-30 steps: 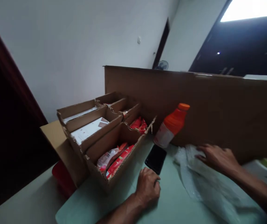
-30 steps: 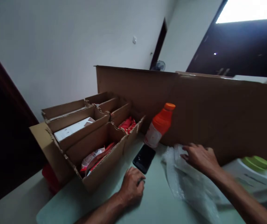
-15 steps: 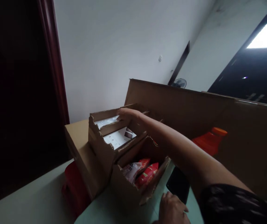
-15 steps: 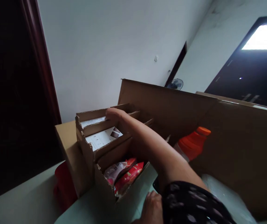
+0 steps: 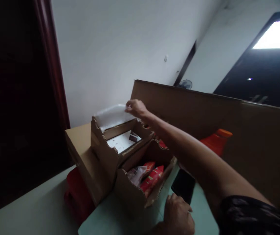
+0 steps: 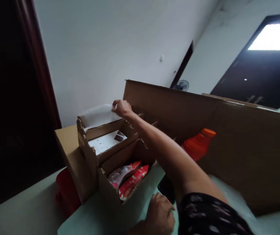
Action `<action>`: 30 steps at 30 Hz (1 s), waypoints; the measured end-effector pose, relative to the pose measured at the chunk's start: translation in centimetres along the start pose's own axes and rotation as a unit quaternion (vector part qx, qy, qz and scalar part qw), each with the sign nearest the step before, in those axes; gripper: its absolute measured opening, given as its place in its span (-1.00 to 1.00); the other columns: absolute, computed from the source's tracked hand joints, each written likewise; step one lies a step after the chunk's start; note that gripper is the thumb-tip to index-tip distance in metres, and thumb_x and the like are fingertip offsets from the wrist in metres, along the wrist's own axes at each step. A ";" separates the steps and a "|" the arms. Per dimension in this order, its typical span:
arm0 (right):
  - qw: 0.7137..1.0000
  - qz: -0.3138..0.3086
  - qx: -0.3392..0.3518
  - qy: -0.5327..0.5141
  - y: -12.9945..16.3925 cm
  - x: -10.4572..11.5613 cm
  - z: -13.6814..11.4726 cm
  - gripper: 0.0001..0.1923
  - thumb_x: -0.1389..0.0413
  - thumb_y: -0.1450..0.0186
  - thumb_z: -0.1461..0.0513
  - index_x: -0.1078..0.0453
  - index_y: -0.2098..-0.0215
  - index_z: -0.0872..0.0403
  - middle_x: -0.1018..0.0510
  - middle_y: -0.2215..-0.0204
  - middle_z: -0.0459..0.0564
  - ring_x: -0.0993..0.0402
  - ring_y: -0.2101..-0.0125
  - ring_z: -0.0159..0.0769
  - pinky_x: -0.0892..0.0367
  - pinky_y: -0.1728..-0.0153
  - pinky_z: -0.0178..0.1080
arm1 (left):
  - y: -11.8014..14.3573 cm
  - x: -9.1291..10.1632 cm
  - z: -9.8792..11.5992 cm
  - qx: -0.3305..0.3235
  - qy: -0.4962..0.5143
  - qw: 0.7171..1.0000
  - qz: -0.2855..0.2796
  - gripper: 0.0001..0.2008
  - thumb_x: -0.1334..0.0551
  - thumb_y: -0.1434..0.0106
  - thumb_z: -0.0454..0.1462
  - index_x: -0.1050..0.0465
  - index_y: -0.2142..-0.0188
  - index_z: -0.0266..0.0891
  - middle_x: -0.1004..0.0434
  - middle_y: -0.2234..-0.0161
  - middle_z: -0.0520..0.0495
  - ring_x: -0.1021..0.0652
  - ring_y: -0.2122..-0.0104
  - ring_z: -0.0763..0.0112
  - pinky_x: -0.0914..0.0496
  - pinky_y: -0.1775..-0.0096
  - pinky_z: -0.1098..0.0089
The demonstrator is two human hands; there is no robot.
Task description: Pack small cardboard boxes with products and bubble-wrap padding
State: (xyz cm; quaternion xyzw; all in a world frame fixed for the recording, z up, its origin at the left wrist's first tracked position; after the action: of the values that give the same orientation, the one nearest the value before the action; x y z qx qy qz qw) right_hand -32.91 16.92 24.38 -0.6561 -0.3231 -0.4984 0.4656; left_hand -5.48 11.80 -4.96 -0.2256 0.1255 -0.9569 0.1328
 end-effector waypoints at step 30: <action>0.928 -0.042 -0.347 0.126 48.1 -5.4 30.0 -0.60 -0.04 -0.41 0.10 -0.43 -0.11 0.13 -0.49 -0.08 0.33 -0.42 -0.05 0.11 -0.22 -0.01 0.04 | 2.0 0.5 -0.4 -0.078 -0.153 0.985 0.020 -0.76 -0.10 -0.24 -0.37 -0.56 0.26 -0.18 -0.63 0.25 -0.09 -0.57 0.17 0.23 -0.46 0.06 0.22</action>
State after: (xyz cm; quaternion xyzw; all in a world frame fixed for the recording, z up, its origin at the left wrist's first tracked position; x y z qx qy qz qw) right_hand 18.81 27.96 3.20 -0.6946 -0.0962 -0.6767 0.2242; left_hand -5.68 9.85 -5.72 -0.3763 0.1827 -0.8956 0.1516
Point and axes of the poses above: each hand's wrist, its own y-axis away from the middle knuckle, its own x-axis out of the back of the hand, z = x × y, the point moved 2 cm from there along -y, towards the middle knuckle
